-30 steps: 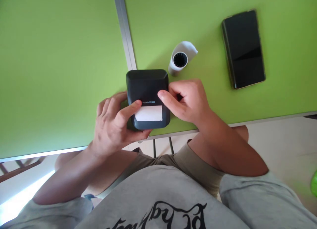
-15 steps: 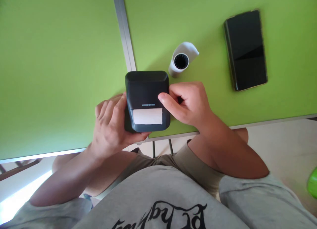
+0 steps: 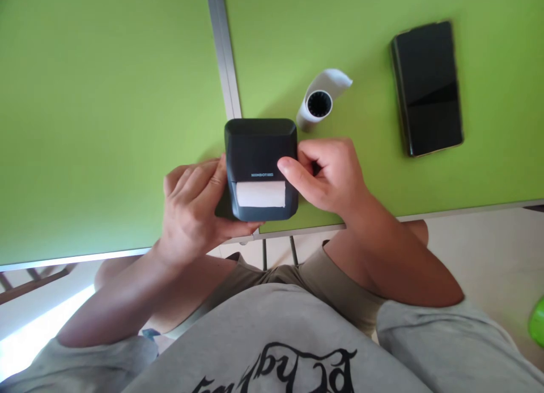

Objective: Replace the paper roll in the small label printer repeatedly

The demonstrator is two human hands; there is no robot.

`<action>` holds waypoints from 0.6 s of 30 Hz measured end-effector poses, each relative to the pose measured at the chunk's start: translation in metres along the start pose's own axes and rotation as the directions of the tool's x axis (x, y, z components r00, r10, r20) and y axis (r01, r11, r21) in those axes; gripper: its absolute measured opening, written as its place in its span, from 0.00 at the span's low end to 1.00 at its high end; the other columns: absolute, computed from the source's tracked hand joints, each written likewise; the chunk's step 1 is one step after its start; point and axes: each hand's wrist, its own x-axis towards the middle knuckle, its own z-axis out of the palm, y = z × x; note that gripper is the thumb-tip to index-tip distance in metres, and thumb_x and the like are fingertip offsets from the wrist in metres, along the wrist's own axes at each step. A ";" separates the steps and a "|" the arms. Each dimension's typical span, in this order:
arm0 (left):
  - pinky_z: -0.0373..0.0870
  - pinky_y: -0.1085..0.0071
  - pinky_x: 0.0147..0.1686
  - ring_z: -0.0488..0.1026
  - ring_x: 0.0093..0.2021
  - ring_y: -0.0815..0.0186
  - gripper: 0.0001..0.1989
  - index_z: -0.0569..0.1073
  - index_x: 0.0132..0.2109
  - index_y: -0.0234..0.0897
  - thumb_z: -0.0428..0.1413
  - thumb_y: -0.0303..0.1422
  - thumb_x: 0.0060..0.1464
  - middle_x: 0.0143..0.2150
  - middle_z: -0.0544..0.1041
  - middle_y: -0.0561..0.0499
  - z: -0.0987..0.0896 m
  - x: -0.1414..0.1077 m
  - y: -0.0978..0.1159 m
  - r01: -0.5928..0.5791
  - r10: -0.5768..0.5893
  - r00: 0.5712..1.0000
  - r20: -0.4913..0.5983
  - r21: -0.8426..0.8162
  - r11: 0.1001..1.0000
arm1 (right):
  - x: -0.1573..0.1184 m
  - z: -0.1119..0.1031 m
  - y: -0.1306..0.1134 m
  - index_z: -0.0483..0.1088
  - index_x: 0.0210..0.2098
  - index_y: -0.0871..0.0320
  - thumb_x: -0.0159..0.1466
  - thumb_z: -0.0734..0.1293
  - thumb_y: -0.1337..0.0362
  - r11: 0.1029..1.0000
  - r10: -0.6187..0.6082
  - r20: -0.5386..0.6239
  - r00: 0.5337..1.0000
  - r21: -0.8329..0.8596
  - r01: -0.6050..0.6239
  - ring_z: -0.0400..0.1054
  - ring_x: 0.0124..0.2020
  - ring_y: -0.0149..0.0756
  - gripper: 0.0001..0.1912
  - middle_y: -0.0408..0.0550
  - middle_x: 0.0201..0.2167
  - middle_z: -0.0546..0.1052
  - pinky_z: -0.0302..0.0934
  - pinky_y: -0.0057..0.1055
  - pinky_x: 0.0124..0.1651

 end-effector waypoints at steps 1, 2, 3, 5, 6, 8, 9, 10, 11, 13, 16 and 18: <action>0.63 0.57 0.56 0.79 0.52 0.52 0.45 0.70 0.65 0.26 0.49 0.65 0.61 0.54 0.81 0.36 0.000 0.000 0.000 0.000 0.000 1.000 -0.006 0.002 1.000 | 0.000 0.000 0.000 0.52 0.16 0.56 0.65 0.68 0.48 1.000 0.003 -0.002 1.000 0.002 -0.003 0.42 0.17 0.22 0.31 0.37 0.13 0.51 0.38 0.31 0.21; 0.63 0.57 0.56 0.79 0.51 0.52 0.45 0.70 0.64 0.26 0.49 0.65 0.61 0.53 0.81 0.36 0.000 0.000 0.000 0.000 0.001 1.000 -0.008 0.003 1.000 | 0.000 0.001 -0.001 0.52 0.16 0.56 0.64 0.69 0.48 1.000 0.004 -0.006 1.000 0.004 -0.004 0.42 0.17 0.23 0.31 0.37 0.13 0.51 0.38 0.31 0.21; 0.62 0.57 0.57 0.79 0.50 0.52 0.45 0.70 0.65 0.26 0.49 0.65 0.61 0.53 0.81 0.37 0.000 0.000 -0.001 0.000 0.000 1.000 -0.008 0.001 1.000 | 0.001 0.001 -0.001 0.52 0.16 0.56 0.64 0.69 0.48 1.000 0.003 -0.009 1.000 0.003 -0.003 0.42 0.18 0.23 0.31 0.37 0.13 0.51 0.39 0.31 0.22; 0.62 0.58 0.57 0.79 0.51 0.53 0.45 0.69 0.66 0.28 0.50 0.64 0.61 0.54 0.81 0.37 -0.001 -0.001 -0.001 0.003 -0.003 1.000 -0.002 -0.012 1.000 | 0.000 0.001 -0.002 0.50 0.17 0.56 0.62 0.70 0.47 1.000 0.002 -0.008 1.000 -0.011 -0.002 0.42 0.18 0.23 0.32 0.36 0.13 0.51 0.40 0.31 0.23; 0.62 0.58 0.57 0.78 0.52 0.53 0.44 0.69 0.67 0.29 0.51 0.63 0.61 0.55 0.81 0.38 -0.001 -0.001 -0.001 0.005 -0.005 1.000 0.002 -0.022 1.000 | -0.001 0.001 -0.003 0.48 0.17 0.56 0.60 0.71 0.46 1.000 0.003 -0.001 1.000 -0.021 -0.003 0.42 0.19 0.23 0.33 0.36 0.14 0.51 0.41 0.31 0.23; 0.62 0.58 0.58 0.78 0.53 0.53 0.44 0.67 0.68 0.30 0.53 0.62 0.60 0.56 0.80 0.38 -0.001 -0.001 -0.001 0.008 -0.007 1.000 0.009 -0.041 0.999 | -0.003 0.000 -0.002 0.46 0.19 0.55 0.58 0.73 0.45 0.999 -0.015 0.007 1.000 -0.033 0.016 0.41 0.19 0.23 0.34 0.35 0.14 0.51 0.41 0.32 0.24; 0.62 0.58 0.58 0.78 0.54 0.52 0.44 0.67 0.68 0.30 0.54 0.61 0.60 0.56 0.80 0.38 -0.001 -0.001 0.000 0.009 -0.008 1.000 0.007 -0.048 0.999 | -0.004 0.001 -0.001 0.45 0.20 0.55 0.56 0.74 0.45 0.999 -0.026 0.005 1.000 -0.036 0.027 0.41 0.20 0.23 0.35 0.35 0.15 0.52 0.41 0.32 0.24; 0.61 0.58 0.58 0.77 0.54 0.52 0.44 0.66 0.69 0.30 0.55 0.61 0.60 0.56 0.80 0.38 0.000 -0.001 0.000 0.011 -0.011 1.000 0.002 -0.053 0.999 | -0.006 0.001 0.000 0.46 0.20 0.55 0.56 0.75 0.46 0.999 -0.041 -0.010 0.999 -0.036 0.041 0.41 0.20 0.23 0.35 0.35 0.15 0.52 0.41 0.32 0.24; 0.61 0.58 0.58 0.77 0.54 0.52 0.44 0.65 0.69 0.30 0.55 0.61 0.60 0.56 0.80 0.38 0.001 -0.001 0.001 0.014 -0.014 1.000 -0.004 -0.056 0.998 | -0.008 0.002 0.001 0.46 0.21 0.55 0.56 0.75 0.48 0.998 -0.052 -0.034 0.998 -0.036 0.051 0.42 0.20 0.23 0.34 0.34 0.15 0.53 0.42 0.31 0.24; 0.61 0.58 0.59 0.77 0.55 0.51 0.45 0.64 0.70 0.31 0.55 0.61 0.59 0.57 0.79 0.38 0.002 -0.002 0.002 0.026 -0.026 1.000 -0.011 -0.057 0.998 | -0.011 0.005 0.004 0.48 0.21 0.55 0.57 0.76 0.52 0.995 -0.093 -0.104 0.990 -0.035 0.090 0.43 0.19 0.22 0.31 0.34 0.16 0.54 0.42 0.30 0.23; 0.59 0.58 0.59 0.76 0.55 0.52 0.47 0.63 0.70 0.30 0.54 0.62 0.59 0.58 0.79 0.38 0.004 -0.004 0.002 0.035 -0.035 0.999 -0.008 -0.046 0.998 | -0.013 0.010 0.003 0.52 0.22 0.56 0.58 0.76 0.56 0.977 -0.211 -0.235 0.949 -0.060 0.203 0.49 0.18 0.21 0.27 0.34 0.17 0.58 0.44 0.27 0.22; 0.59 0.58 0.60 0.76 0.55 0.52 0.47 0.62 0.70 0.28 0.53 0.63 0.59 0.58 0.79 0.37 0.005 -0.004 0.002 0.033 -0.034 0.999 -0.004 -0.037 0.999 | -0.012 0.011 -0.002 0.56 0.23 0.56 0.61 0.74 0.59 0.960 -0.277 -0.297 0.914 -0.134 0.248 0.52 0.19 0.22 0.22 0.34 0.18 0.61 0.46 0.27 0.23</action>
